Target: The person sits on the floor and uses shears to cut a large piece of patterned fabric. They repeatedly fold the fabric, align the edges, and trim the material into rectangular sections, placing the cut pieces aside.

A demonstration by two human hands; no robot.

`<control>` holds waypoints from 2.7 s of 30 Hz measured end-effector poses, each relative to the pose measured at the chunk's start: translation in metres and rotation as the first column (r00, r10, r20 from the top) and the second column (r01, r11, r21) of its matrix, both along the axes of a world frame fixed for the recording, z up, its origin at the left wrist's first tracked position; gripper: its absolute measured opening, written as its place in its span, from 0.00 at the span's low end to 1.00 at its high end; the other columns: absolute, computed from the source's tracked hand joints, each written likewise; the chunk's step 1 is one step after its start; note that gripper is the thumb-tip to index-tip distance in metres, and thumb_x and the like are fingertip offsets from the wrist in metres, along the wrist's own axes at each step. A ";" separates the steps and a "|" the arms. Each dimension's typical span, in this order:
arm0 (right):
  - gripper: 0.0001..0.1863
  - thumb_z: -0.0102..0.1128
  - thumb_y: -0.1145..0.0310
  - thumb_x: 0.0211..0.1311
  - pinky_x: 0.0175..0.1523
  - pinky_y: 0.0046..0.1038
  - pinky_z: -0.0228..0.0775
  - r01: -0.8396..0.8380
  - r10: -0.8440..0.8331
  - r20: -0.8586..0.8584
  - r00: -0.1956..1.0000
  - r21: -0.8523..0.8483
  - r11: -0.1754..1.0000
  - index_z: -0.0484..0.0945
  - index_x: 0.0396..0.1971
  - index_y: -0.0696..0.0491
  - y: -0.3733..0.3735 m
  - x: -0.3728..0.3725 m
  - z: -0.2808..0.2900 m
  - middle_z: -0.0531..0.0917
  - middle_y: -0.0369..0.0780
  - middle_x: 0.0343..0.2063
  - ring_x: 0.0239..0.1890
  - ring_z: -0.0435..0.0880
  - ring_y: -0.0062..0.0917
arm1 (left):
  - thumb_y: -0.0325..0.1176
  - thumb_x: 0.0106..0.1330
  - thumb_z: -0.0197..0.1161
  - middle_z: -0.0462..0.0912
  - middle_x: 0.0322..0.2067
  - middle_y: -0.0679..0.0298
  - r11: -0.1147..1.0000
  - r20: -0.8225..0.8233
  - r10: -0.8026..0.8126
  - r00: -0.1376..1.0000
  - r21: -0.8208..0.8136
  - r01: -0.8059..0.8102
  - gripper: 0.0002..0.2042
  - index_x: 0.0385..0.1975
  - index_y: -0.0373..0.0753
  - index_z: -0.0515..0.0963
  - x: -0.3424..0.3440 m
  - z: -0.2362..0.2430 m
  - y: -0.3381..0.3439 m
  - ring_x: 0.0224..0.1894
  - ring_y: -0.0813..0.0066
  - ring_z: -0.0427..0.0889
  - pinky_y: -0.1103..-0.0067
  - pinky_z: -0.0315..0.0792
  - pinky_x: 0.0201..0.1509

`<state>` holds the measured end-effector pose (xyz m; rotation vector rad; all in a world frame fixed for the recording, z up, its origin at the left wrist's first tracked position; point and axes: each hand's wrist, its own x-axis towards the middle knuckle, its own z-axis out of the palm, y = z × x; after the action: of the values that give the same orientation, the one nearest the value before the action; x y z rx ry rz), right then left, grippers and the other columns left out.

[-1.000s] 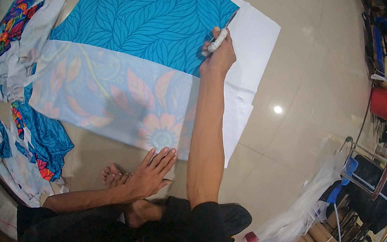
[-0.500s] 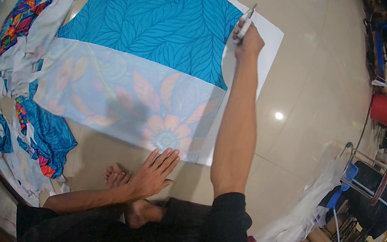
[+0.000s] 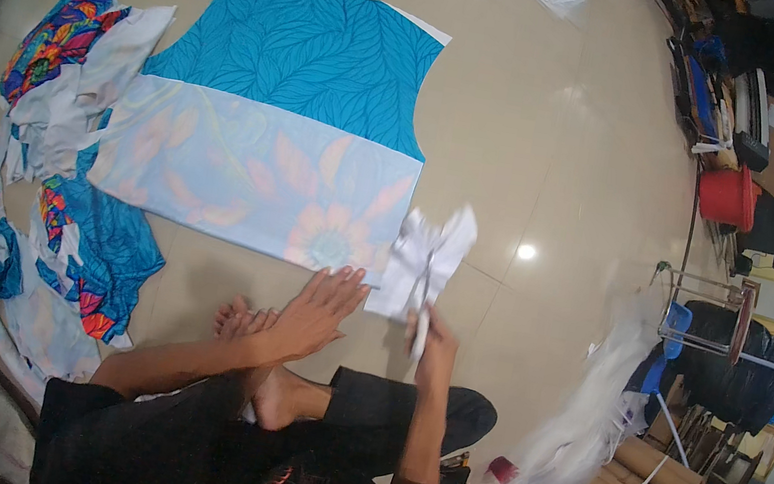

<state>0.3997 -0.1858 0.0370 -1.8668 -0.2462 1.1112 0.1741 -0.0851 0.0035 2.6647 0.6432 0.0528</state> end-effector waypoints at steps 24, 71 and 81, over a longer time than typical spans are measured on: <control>0.33 0.62 0.79 0.61 0.55 0.34 0.74 -0.391 0.113 0.629 0.769 0.324 0.862 0.66 0.69 0.57 0.019 -0.119 -0.027 0.78 0.48 0.52 0.51 0.81 0.33 | 0.40 0.69 0.55 0.78 0.60 0.57 0.709 -0.178 0.676 0.715 -0.107 -0.697 0.18 0.57 0.47 0.78 -0.095 -0.013 -0.079 0.62 0.51 0.74 0.45 0.58 0.70; 0.31 0.61 0.77 0.61 0.56 0.40 0.73 -0.086 0.039 0.920 0.389 -0.006 0.996 0.68 0.66 0.58 -0.022 0.038 -0.054 0.77 0.49 0.53 0.53 0.81 0.43 | 0.25 0.66 0.59 0.71 0.62 0.49 0.906 0.419 0.424 0.803 -0.205 -0.371 0.20 0.59 0.35 0.75 -0.078 -0.021 0.066 0.66 0.49 0.67 0.60 0.60 0.70; 0.28 0.59 0.77 0.66 0.49 0.29 0.76 -0.029 -0.048 0.754 0.656 0.089 0.996 0.70 0.67 0.56 -0.070 0.049 -0.067 0.80 0.45 0.51 0.46 0.82 0.29 | 0.29 0.68 0.57 0.72 0.63 0.50 0.865 0.428 0.493 0.757 -0.336 -0.373 0.17 0.56 0.36 0.77 -0.078 -0.024 0.043 0.67 0.49 0.67 0.59 0.60 0.70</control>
<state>0.4487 -0.2560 -0.0301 -2.1502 -0.7507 0.2224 0.0962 -0.0425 -0.0209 2.0843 1.0004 0.7355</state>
